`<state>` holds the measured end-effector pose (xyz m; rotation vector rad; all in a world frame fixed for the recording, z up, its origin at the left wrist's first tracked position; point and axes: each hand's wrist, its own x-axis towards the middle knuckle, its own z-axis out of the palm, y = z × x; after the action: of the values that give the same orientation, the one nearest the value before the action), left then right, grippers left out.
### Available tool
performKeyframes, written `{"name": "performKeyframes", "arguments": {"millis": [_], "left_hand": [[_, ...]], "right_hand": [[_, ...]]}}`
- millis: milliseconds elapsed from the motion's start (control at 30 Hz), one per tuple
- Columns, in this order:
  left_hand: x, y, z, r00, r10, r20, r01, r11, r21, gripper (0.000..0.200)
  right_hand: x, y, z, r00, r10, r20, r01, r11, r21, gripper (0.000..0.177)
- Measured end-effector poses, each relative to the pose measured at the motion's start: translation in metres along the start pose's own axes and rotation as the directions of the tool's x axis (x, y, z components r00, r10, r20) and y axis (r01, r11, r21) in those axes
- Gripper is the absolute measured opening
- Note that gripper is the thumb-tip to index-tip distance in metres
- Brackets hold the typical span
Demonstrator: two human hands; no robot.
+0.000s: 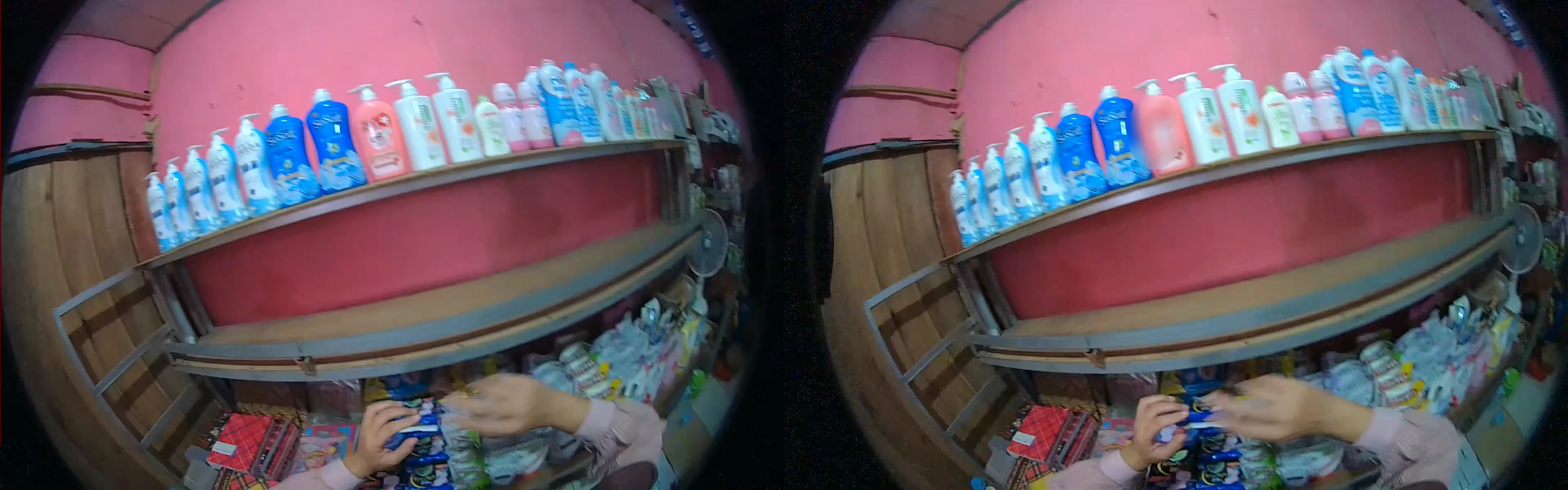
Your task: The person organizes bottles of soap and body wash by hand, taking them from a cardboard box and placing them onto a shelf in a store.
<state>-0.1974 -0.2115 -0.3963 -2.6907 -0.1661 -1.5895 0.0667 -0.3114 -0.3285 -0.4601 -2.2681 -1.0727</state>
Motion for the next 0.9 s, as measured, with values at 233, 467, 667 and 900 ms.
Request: {"name": "performKeyframes", "arguments": {"millis": [233,467,667,900], "left_hand": [[-0.149,0.103,0.140,0.798,-0.569,0.200,0.577,0.624,-0.527,0.011],[-0.183,0.240,0.161,0.871,-0.317,0.375,0.485,0.438,-0.757,0.008],[-0.136,0.360,0.157,0.889,0.142,0.436,0.383,0.294,-0.876,0.012],[-0.128,0.488,0.189,0.785,0.494,0.373,0.404,0.048,-0.913,0.012]], "right_hand": [[-0.227,-0.283,-0.115,0.036,0.923,-0.382,-0.974,-0.052,-0.218,0.041],[-0.179,-0.447,-0.183,-0.259,0.956,-0.138,-0.861,-0.293,-0.415,0.039],[-0.110,-0.488,-0.228,-0.170,0.914,-0.368,-0.871,-0.313,-0.378,0.045],[-0.061,-0.673,-0.269,-0.451,0.562,-0.693,-0.655,-0.736,-0.170,0.039]]}}
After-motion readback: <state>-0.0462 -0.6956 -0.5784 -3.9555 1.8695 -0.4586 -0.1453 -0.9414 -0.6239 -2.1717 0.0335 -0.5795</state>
